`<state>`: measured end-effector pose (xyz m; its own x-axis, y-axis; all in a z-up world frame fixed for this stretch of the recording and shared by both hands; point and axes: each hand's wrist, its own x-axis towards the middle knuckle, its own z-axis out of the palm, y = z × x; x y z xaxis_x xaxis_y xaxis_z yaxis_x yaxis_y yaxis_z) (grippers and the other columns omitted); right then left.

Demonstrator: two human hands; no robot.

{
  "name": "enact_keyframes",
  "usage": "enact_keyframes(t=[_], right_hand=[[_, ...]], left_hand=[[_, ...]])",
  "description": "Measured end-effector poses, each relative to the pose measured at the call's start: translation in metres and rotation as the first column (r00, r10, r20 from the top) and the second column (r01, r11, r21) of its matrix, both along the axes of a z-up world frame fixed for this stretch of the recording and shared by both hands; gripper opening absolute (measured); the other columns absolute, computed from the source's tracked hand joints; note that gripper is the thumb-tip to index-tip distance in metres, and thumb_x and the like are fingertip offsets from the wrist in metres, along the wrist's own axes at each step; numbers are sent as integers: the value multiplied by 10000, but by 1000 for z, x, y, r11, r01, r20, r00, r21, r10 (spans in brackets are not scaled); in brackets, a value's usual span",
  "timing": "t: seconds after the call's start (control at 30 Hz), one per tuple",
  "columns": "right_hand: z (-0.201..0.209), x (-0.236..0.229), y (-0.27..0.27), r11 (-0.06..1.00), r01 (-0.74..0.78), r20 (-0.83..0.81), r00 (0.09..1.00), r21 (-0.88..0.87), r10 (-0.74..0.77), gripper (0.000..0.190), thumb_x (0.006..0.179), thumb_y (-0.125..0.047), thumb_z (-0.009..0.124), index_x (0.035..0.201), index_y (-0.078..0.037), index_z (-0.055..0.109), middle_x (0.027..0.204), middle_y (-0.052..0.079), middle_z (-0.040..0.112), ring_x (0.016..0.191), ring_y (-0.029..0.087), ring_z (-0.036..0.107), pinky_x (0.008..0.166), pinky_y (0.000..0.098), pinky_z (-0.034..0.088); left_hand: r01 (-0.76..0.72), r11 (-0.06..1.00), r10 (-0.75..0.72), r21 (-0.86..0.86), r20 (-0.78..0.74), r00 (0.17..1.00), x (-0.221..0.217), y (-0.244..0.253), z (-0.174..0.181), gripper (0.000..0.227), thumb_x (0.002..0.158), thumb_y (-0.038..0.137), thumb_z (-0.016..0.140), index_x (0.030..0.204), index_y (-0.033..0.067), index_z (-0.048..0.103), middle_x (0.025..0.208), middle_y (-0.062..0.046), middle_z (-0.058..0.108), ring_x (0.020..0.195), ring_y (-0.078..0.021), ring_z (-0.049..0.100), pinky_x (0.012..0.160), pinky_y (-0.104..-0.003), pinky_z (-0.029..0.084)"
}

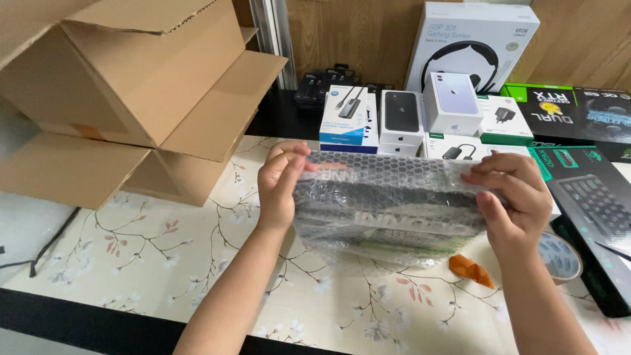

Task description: The person wraps a graphics card box in bubble wrap and secures it with adhesive tape.

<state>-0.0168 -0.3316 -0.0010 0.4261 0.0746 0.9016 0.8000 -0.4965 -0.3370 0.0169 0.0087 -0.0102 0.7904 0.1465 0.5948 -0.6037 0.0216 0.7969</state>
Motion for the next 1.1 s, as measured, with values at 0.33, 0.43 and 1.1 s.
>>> enact_keyframes(t=[0.33, 0.43, 1.1], right_hand=[[-7, 1, -13, 999, -43, -89, 995, -6, 42, 69, 956, 9, 773, 999, 29, 724, 1111, 179, 646, 1158, 346, 621, 1152, 492, 519], [-5, 0, -12, 999, -45, -84, 995, -16, 44, 68, 936, 38, 739, 929, 18, 674, 1089, 194, 642, 1133, 342, 619, 1176, 504, 510], [13, -14, -9, 891, -36, 3, 999, -453, 42, 556, 940, -342, 777, 1411, -99, 609, 1447, 125, 620, 1367, 368, 567, 1198, 536, 482]], left_hand=[[259, 962, -236, 85, -215, 948, -12, 22, 23, 597, 927, 260, 746, 1486, 156, 564, 1367, -59, 654, 1232, -143, 629, 1024, -284, 527], [3, 871, -90, 491, 154, 984, -11, 28, 27, 495, 1051, 279, 664, 1519, 180, 535, 1554, -37, 525, 1554, -277, 397, 1320, -479, 316], [-602, 350, 42, 718, 630, 775, 20, 60, 34, 418, 1088, 481, 534, 1269, 186, 768, 1363, 36, 724, 1260, -315, 612, 967, -474, 491]])
